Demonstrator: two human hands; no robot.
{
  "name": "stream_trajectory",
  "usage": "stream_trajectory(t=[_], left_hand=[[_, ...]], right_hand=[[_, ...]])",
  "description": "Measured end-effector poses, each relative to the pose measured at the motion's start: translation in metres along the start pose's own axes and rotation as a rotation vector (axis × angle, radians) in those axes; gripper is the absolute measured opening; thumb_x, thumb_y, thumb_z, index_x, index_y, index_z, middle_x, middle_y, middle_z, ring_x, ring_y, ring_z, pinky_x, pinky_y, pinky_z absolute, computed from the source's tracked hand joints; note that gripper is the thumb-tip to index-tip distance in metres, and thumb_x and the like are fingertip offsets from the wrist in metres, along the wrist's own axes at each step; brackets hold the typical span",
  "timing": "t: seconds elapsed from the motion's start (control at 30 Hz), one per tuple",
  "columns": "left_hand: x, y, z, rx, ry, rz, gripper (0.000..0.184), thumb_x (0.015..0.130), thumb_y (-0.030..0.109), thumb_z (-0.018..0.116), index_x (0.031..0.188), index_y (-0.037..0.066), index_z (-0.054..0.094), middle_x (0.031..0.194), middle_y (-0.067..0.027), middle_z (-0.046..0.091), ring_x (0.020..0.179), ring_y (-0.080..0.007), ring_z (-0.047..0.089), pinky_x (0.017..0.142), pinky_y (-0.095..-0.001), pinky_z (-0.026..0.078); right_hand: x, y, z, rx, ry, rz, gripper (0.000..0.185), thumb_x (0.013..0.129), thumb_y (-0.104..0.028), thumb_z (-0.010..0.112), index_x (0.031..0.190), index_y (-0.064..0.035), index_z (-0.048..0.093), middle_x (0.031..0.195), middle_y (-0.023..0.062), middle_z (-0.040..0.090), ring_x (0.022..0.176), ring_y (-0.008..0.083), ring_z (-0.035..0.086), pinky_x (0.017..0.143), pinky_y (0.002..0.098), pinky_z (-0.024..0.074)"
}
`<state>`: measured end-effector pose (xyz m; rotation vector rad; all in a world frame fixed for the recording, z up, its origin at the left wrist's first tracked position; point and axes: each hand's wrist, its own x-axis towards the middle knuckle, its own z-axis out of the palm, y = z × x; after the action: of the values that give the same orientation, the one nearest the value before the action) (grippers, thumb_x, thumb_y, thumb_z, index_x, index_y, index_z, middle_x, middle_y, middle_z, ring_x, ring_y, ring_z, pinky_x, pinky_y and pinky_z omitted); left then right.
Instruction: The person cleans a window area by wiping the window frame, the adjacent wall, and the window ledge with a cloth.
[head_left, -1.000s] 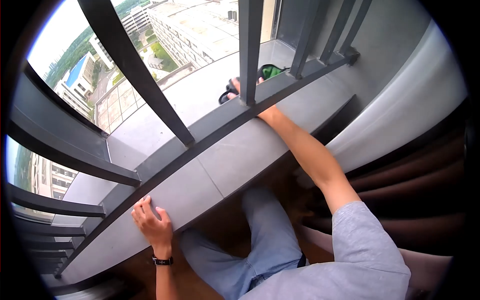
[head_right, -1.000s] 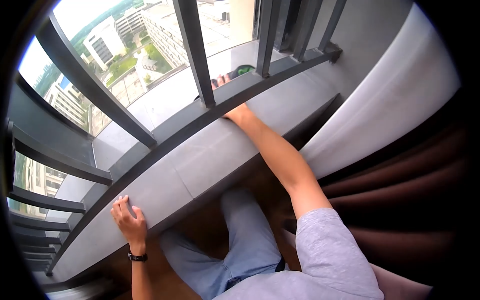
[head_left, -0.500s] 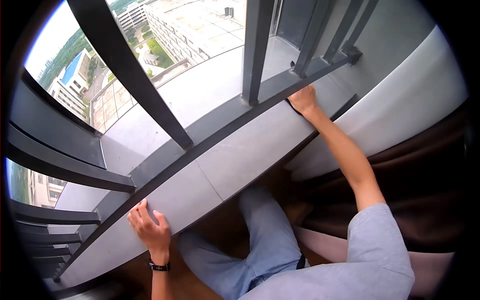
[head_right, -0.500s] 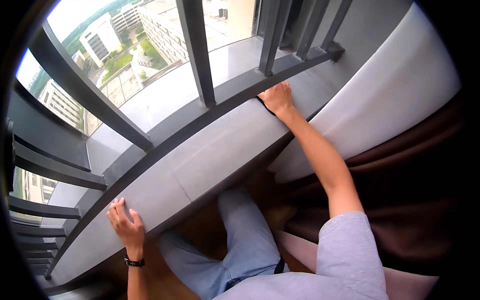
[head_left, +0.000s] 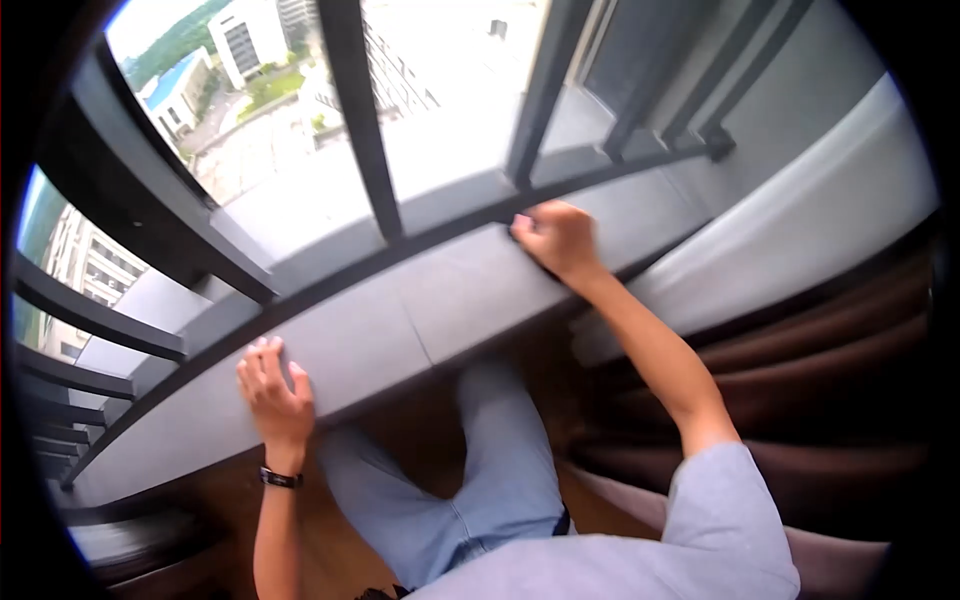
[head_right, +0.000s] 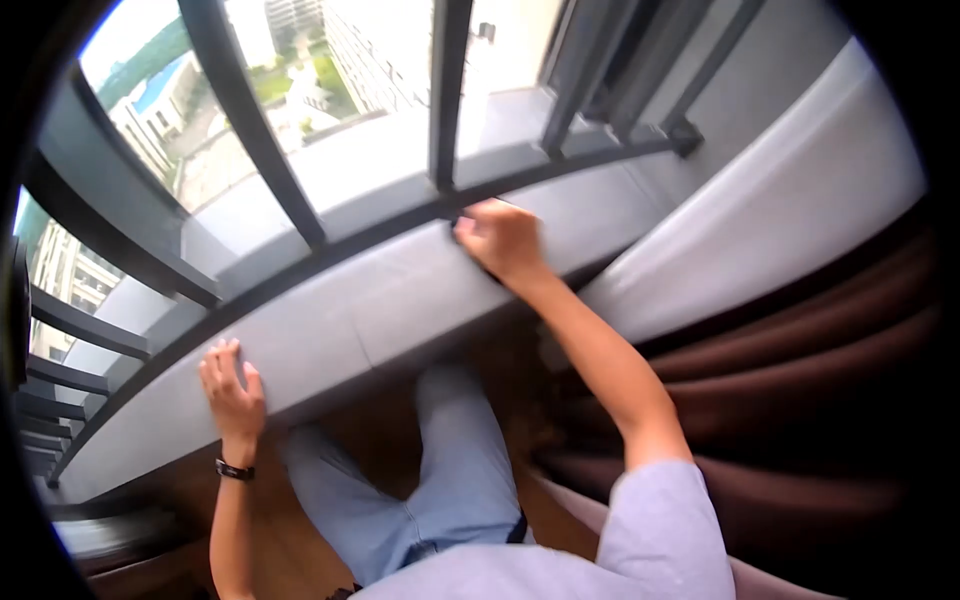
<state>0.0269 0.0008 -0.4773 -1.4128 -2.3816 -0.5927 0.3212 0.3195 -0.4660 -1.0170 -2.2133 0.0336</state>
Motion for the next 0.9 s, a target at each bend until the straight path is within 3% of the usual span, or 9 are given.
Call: stream_trajectory(t=[0.13, 0.27, 0.33, 0.4, 0.47, 0.6, 0.63, 0.77, 0.9], left_hand=[[0.0, 0.003, -0.001, -0.035, 0.006, -0.041, 0.037, 0.082, 0.011, 0.059, 0.118, 0.002, 0.06, 0.123, -0.0185, 0.057, 0.117, -0.0379, 0.052, 0.102, -0.049, 0.041], [0.003, 0.005, -0.007, -0.03, -0.044, -0.039, 0.038, 0.082, 0.011, 0.059, 0.118, 0.001, 0.06, 0.123, -0.0178, 0.058, 0.117, -0.0375, 0.052, 0.102, -0.0486, 0.041], [0.003, 0.011, -0.006, -0.036, -0.005, -0.045, 0.036, 0.083, 0.009, 0.057, 0.118, 0.0, 0.061, 0.117, -0.0173, 0.058, 0.113, -0.0371, 0.052, 0.101, -0.0471, 0.042], [0.002, 0.008, -0.002, -0.035, 0.025, -0.023, 0.037, 0.084, 0.009, 0.057, 0.119, -0.001, 0.061, 0.117, -0.0173, 0.058, 0.111, -0.0368, 0.053, 0.1, -0.0468, 0.042], [0.002, 0.005, 0.0, -0.035, 0.009, -0.027, 0.037, 0.084, 0.008, 0.057, 0.12, -0.001, 0.061, 0.118, -0.0177, 0.058, 0.112, -0.0373, 0.053, 0.1, -0.0471, 0.042], [0.0, 0.002, 0.001, -0.039, 0.023, -0.003, 0.037, 0.084, 0.009, 0.056, 0.119, -0.002, 0.061, 0.119, -0.0186, 0.058, 0.113, -0.0392, 0.052, 0.1, -0.0471, 0.042], [0.0, 0.0, 0.002, -0.048, 0.008, -0.027, 0.037, 0.083, 0.01, 0.057, 0.119, -0.001, 0.061, 0.122, -0.0193, 0.058, 0.116, -0.0394, 0.052, 0.102, -0.0479, 0.041], [-0.001, 0.0, 0.001, -0.066, 0.005, -0.017, 0.037, 0.082, 0.01, 0.058, 0.118, -0.001, 0.062, 0.125, -0.0201, 0.058, 0.119, -0.0397, 0.051, 0.104, -0.049, 0.04], [0.004, -0.004, 0.003, -0.059, 0.002, -0.021, 0.037, 0.082, 0.009, 0.058, 0.118, -0.001, 0.061, 0.124, -0.0204, 0.058, 0.119, -0.04, 0.051, 0.104, -0.0486, 0.04]], right_hand=[[0.001, 0.081, -0.041, -0.319, -0.079, 0.273, 0.021, 0.084, -0.027, 0.064, 0.077, -0.0064, 0.064, 0.081, 0.0142, 0.068, 0.076, 0.0366, 0.067, 0.065, 0.0479, 0.0526], [0.015, 0.071, -0.028, -0.246, 0.149, 0.212, 0.024, 0.083, -0.03, 0.065, 0.076, -0.0072, 0.068, 0.077, 0.016, 0.068, 0.075, 0.0375, 0.068, 0.068, 0.0497, 0.0534], [0.025, 0.051, -0.006, -0.302, -0.15, 0.236, 0.031, 0.078, -0.034, 0.065, 0.068, -0.0048, 0.071, 0.08, 0.0184, 0.07, 0.072, 0.0381, 0.068, 0.069, 0.048, 0.0557], [0.036, -0.007, 0.029, -0.127, 0.087, 0.112, 0.029, 0.079, -0.034, 0.066, 0.083, -0.0064, 0.074, 0.079, 0.0169, 0.072, 0.071, 0.038, 0.069, 0.068, 0.0489, 0.0559], [0.042, -0.059, 0.061, -0.044, -0.092, 0.053, 0.028, 0.082, -0.03, 0.063, 0.097, -0.0077, 0.073, 0.092, 0.018, 0.071, 0.087, 0.0382, 0.069, 0.076, 0.05, 0.0552], [0.025, -0.126, 0.08, 0.04, 0.26, -0.273, 0.033, 0.081, -0.03, 0.065, 0.103, -0.0072, 0.072, 0.098, 0.0176, 0.071, 0.097, 0.0395, 0.066, 0.087, 0.0536, 0.051], [0.022, -0.124, 0.07, 0.091, 0.174, -0.284, 0.031, 0.08, -0.031, 0.066, 0.098, -0.0071, 0.074, 0.093, 0.0177, 0.071, 0.092, 0.0388, 0.067, 0.084, 0.0517, 0.0525], [0.007, -0.04, 0.032, 0.035, -0.108, 0.037, 0.033, 0.078, -0.032, 0.07, 0.059, -0.0058, 0.069, 0.061, 0.0142, 0.064, 0.062, 0.036, 0.066, 0.066, 0.0471, 0.0549], [0.0, 0.082, -0.039, -0.229, 0.042, 0.231, 0.022, 0.08, -0.024, 0.065, 0.069, -0.0056, 0.06, 0.072, 0.017, 0.066, 0.067, 0.0388, 0.065, 0.06, 0.0503, 0.0514]])
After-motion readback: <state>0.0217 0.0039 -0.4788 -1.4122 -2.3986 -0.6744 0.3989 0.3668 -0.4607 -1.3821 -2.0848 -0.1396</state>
